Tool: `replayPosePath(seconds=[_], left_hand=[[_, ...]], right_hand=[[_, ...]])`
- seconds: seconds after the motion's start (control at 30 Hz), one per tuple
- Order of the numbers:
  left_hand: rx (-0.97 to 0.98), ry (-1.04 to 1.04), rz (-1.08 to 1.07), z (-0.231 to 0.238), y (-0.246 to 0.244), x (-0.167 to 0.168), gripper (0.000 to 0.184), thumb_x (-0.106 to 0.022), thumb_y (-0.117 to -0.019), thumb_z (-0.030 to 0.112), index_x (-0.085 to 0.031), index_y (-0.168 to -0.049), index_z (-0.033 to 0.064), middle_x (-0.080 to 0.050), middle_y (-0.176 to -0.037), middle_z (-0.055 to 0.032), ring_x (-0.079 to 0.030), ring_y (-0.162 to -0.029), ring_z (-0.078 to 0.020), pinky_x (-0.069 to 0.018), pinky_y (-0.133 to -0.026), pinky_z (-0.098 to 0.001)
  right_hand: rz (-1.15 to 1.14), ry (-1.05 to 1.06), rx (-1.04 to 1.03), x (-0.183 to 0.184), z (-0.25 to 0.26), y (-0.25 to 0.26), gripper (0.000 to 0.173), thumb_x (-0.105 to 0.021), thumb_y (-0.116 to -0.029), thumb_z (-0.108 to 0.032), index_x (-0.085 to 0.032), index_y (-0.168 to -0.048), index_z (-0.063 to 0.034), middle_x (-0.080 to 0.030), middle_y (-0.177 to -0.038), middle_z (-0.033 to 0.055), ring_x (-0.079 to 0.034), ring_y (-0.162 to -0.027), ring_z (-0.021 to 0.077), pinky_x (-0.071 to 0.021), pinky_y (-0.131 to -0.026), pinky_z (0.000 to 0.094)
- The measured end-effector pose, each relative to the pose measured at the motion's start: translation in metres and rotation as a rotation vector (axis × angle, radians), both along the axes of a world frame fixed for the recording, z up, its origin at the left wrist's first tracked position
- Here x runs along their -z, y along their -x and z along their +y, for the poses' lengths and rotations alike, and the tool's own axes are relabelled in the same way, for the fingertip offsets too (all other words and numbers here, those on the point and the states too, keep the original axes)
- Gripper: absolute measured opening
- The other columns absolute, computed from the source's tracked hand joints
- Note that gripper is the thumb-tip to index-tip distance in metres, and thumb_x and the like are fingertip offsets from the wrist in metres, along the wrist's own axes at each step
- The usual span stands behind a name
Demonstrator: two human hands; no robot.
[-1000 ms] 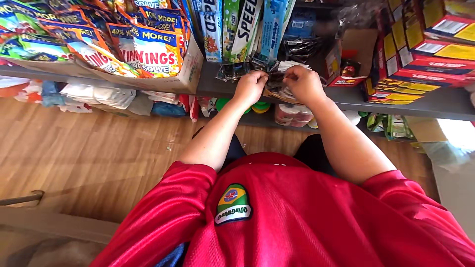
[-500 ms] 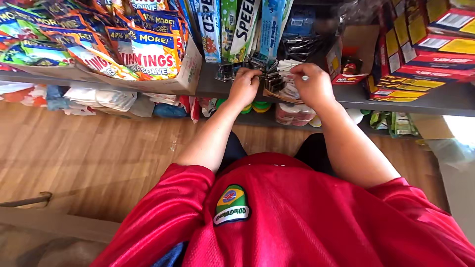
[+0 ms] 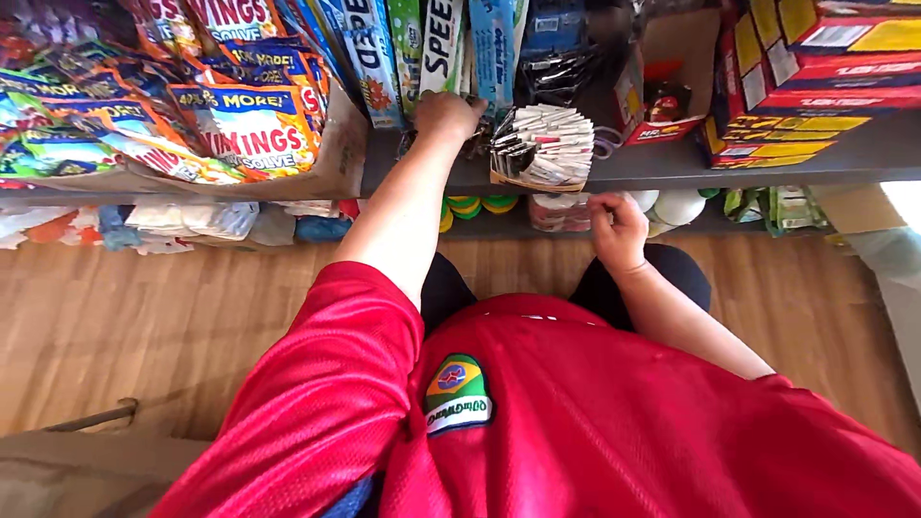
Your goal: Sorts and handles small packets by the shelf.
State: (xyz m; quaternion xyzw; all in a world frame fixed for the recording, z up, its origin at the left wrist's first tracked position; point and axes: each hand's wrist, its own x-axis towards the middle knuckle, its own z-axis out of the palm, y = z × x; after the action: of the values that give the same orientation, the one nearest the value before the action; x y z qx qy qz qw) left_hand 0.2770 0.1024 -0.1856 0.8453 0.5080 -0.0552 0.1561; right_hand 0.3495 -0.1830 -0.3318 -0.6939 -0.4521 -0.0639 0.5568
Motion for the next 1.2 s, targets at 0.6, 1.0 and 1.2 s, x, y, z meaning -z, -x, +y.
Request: replayPosePath(seconds=[0.6, 1.0, 1.2], left_hand=[[-0.113, 0.056, -0.293, 0.01, -0.009, 0.042, 0.072, -0.078, -0.0857, 0.04, -0.053, -0.139, -0.0018, -0.052, -0.141, -0.0285, -0.049, -0.134, -0.0434, -0.0408, -0.109, -0.0615], [-0.148, 0.043, -0.215, -0.005, -0.035, 0.028, 0.091, -0.07, -0.0938, 0.047, -0.027, -0.153, -0.0065, -0.054, -0.14, -0.0302, -0.056, -0.13, -0.0419, -0.0444, -0.108, -0.0578], [-0.194, 0.093, -0.406, 0.012, -0.026, 0.042, 0.067, -0.07, -0.0929, 0.029, -0.043, -0.147, -0.001, -0.058, -0.137, -0.025, -0.056, -0.129, -0.039, -0.0448, -0.106, -0.0591]], right_hand=[[0.181, 0.156, -0.065, -0.007, 0.014, 0.004, 0.02, -0.055, -0.0951, -0.001, -0.073, -0.102, 0.0052, -0.072, -0.098, 0.0207, -0.07, -0.087, 0.0249, -0.0569, -0.082, 0.0372], [0.211, 0.232, -0.083, -0.003, 0.018, 0.003, 0.02, -0.056, -0.0939, -0.002, -0.074, -0.104, 0.0031, -0.072, -0.101, 0.0204, -0.07, -0.092, 0.0288, -0.0564, -0.085, 0.0426], [0.227, 0.257, -0.076, -0.003, 0.02, 0.002, 0.019, -0.058, -0.0936, -0.001, -0.074, -0.104, 0.0032, -0.072, -0.101, 0.021, -0.071, -0.093, 0.0317, -0.0566, -0.086, 0.0466]])
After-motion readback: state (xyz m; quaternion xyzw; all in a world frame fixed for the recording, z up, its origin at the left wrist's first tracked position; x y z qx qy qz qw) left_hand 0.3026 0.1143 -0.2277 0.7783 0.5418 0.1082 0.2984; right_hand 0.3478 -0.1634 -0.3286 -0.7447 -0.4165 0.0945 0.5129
